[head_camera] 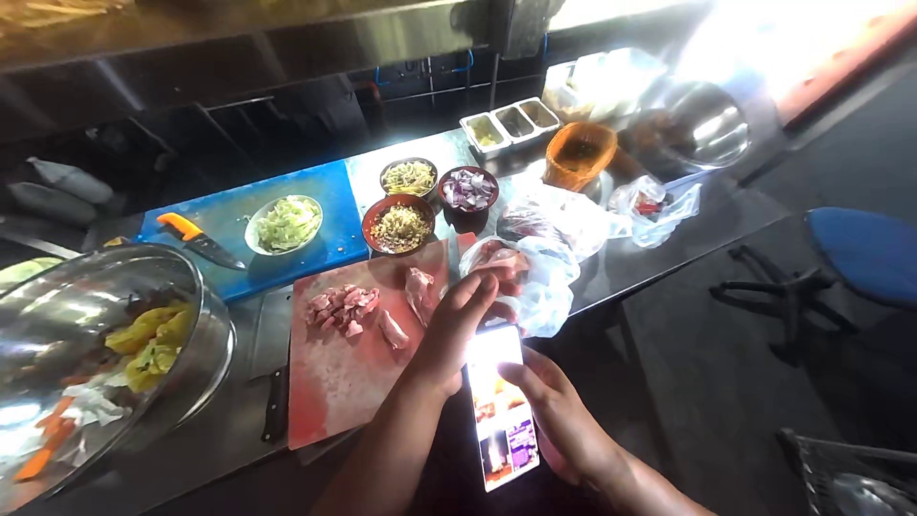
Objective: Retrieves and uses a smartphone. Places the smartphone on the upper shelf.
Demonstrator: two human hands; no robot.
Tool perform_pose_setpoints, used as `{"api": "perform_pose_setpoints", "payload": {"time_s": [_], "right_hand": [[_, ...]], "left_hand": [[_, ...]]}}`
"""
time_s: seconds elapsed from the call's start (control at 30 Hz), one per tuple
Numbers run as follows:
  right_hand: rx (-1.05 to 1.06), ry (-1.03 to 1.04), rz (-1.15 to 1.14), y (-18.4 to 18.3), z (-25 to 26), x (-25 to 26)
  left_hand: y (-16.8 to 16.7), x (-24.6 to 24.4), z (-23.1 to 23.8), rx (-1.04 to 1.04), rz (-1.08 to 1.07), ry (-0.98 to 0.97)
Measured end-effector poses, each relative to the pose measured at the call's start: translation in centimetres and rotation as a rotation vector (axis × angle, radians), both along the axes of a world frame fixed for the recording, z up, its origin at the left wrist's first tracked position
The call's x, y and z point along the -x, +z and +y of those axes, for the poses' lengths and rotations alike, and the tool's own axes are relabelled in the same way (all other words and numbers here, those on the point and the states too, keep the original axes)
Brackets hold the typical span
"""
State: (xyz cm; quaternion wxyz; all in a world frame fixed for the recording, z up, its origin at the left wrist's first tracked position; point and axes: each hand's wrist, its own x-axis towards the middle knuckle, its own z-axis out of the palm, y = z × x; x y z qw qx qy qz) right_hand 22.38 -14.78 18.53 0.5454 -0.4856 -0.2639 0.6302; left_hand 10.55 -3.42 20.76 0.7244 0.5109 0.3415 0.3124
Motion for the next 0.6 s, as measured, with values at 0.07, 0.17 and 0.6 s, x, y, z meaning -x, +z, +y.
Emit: {"api": "perform_pose_setpoints", "payload": {"time_s": [0.07,0.17,0.6], "right_hand": [[-0.007,0.047,0.061,-0.6,-0.7,-0.5],[0.039,0.106,0.125,-1.6,-2.1,-1.2],[-0.112,0.000,0.110,0.4,-1.2,-2.7]], "left_hand": [[-0.2,0.0,0.3,0.052,-0.006,0.018],[-0.5,0.0,0.9,0.129,-0.082,0.060],[-7.6,7.0,3.9,-0.203,0.290,0.555]]}}
